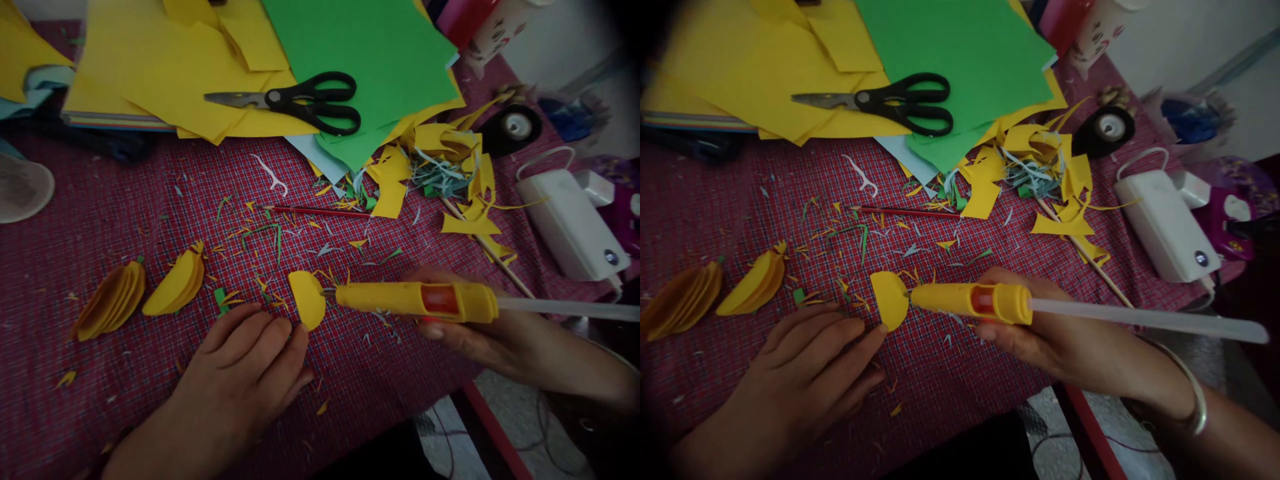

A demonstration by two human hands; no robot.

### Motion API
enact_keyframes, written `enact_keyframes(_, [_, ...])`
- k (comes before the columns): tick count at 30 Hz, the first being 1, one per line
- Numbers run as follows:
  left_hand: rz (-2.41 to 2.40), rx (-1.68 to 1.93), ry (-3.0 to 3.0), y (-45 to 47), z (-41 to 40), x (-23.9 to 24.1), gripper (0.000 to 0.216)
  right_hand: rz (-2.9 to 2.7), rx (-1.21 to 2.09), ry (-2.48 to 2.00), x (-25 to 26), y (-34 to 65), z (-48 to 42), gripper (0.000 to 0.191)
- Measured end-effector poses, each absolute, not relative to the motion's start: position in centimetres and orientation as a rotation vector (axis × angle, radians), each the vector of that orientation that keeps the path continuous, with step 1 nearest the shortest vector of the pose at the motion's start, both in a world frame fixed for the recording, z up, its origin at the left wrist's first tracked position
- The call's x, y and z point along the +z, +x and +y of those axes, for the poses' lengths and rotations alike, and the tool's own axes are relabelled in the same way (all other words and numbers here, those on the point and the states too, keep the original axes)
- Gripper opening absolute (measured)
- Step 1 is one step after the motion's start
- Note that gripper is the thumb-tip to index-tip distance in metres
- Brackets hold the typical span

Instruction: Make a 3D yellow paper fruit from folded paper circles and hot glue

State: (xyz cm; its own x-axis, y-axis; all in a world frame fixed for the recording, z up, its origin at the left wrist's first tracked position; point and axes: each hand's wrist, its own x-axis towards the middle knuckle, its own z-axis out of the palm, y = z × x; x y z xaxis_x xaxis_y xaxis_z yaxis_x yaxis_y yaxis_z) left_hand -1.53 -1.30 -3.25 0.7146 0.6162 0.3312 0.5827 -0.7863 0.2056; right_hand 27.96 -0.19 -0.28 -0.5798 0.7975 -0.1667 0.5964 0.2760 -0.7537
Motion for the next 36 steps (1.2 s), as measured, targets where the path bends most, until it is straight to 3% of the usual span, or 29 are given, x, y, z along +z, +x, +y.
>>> enact_keyframes(5, [0.987,0.601,2.828,-1.6,-1.3,-3.4,0.021,-2.274,1.271,-1.3,0.0,28.0,-0.9,0.008])
enact_keyframes(15, [1.002,0.586,2.793,-1.5,-1.5,-3.4,0.022,-2.206,1.466,-1.383,0.0,27.7,-1.6,0.015])
enact_keyframes(23, [1.032,0.557,2.768,-1.5,-1.7,-3.4,0.023,-2.252,1.242,-1.382,-0.6,27.4,-0.9,0.008])
enact_keyframes(36, [1.054,0.65,2.671,-2.0,-1.5,-3.7,0.019,-2.187,1.42,-1.41,0.2,26.1,-1.2,0.015])
